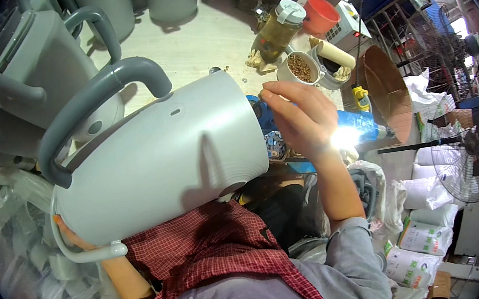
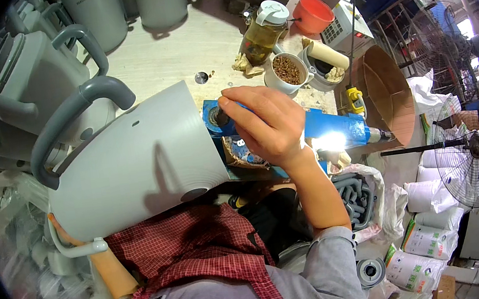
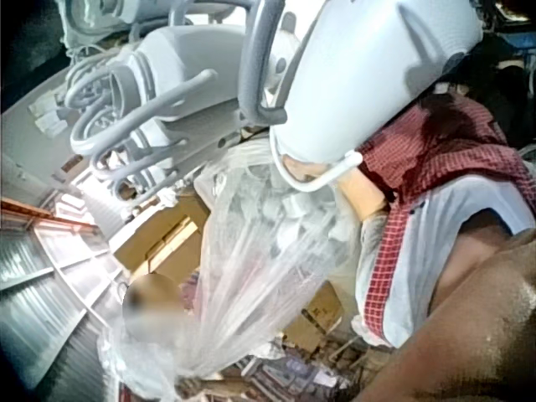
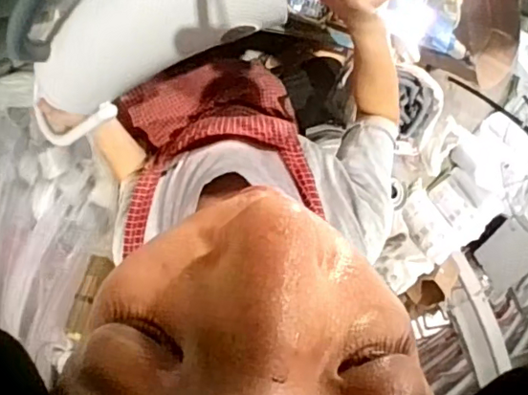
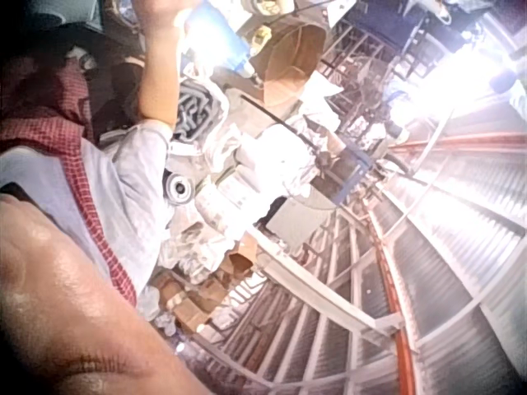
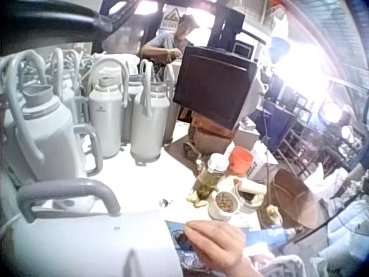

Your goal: The person sits on the floor in a workshop and assembles grey electric kettles. They pick up a kettle body, attach a grey handle, and place the finished unit on a nearby table. The process is repeated for multiple kettles.

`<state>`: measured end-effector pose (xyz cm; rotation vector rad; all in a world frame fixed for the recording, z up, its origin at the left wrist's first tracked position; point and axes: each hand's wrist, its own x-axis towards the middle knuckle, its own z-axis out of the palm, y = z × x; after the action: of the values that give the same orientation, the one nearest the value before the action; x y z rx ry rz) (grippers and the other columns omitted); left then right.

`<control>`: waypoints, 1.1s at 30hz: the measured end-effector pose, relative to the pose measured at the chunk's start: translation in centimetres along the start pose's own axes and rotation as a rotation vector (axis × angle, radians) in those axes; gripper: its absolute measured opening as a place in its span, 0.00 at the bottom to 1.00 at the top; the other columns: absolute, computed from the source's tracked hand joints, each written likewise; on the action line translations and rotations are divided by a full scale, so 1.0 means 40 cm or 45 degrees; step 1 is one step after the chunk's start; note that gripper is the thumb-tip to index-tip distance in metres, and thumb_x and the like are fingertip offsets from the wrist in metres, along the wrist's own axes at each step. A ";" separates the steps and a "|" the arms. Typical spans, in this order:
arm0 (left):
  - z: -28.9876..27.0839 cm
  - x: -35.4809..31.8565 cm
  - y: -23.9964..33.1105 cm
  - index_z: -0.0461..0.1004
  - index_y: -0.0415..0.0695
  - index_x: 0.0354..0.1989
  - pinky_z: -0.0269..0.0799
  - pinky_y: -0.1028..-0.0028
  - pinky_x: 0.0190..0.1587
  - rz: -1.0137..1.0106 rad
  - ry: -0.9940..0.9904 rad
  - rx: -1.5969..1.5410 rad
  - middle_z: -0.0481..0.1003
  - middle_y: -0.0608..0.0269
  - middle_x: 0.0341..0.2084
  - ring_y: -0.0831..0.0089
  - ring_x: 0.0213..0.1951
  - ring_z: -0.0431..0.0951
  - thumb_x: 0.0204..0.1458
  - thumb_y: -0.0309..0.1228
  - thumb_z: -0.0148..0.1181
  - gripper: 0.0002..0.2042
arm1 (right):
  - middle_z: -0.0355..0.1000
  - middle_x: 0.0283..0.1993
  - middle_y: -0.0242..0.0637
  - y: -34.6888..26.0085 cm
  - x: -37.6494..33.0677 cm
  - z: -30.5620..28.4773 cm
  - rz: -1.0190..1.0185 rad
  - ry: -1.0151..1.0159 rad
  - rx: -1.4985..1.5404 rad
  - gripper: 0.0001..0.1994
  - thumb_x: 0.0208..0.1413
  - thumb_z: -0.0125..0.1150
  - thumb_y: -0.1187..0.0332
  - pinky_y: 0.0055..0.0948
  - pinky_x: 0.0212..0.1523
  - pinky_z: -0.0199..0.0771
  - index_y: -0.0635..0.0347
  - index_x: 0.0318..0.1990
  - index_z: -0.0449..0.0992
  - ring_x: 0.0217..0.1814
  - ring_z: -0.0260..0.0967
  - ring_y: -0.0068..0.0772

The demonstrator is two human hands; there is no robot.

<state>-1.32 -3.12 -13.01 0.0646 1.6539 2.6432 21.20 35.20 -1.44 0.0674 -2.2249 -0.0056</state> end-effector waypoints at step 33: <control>0.137 0.041 -0.091 0.75 0.39 0.27 0.70 0.78 0.26 0.608 -0.454 0.900 0.77 0.65 0.20 0.77 0.23 0.75 0.63 0.51 0.33 0.30 | 0.68 0.57 0.44 -0.008 0.066 -0.060 0.678 0.050 0.828 0.28 0.51 0.62 0.68 0.33 0.57 0.64 0.64 0.61 0.65 0.58 0.66 0.37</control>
<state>-2.69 3.47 -13.85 0.9761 2.5440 1.9382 21.53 34.80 2.10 -0.1690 -2.0564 0.9955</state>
